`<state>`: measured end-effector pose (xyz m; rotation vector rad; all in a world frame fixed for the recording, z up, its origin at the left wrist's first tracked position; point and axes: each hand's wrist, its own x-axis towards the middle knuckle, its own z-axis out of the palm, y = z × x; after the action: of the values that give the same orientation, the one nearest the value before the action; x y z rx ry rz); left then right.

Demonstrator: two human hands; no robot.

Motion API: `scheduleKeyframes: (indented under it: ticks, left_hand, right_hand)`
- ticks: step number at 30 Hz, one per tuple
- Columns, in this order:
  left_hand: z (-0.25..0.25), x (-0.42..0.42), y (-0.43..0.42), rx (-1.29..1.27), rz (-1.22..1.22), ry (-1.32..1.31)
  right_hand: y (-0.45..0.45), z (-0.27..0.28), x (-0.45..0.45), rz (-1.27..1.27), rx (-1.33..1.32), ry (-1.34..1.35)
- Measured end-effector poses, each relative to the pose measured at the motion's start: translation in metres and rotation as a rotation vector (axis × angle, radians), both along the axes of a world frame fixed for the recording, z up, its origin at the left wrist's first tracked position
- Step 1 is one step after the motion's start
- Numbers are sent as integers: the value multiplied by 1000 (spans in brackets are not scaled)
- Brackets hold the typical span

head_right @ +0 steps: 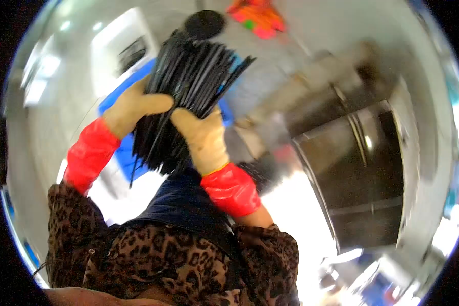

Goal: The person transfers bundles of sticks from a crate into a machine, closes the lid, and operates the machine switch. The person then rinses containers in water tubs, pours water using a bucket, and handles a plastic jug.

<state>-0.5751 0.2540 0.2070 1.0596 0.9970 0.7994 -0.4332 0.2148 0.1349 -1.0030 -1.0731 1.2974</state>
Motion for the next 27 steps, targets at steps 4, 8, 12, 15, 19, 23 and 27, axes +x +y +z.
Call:
scheduleKeyframes:
  ticks: [4,8,12,15,19,23,27]
  left_hand:
    - [2,102,-14,-124,-336,-17]
    - [-6,189,-21,-11,-667,163]
    - [-17,263,-30,-120,-801,227]
    - [-45,300,-40,-535,-578,-127]
    - [-90,334,-44,-957,-282,-529]
    - [-111,344,-44,-81,-210,6]
    - [-78,301,-32,334,-652,404]
  right_hand:
    - [-52,38,89,-287,-509,10]
    - [-104,45,152,-581,-506,442]
    - [-126,45,218,-596,-408,174]
    - [-122,35,281,-347,-137,-597]
    - [-71,29,345,52,147,-1108]
    - [-1,-6,362,207,-401,-1212]
    - [4,-19,323,73,-469,-1493]
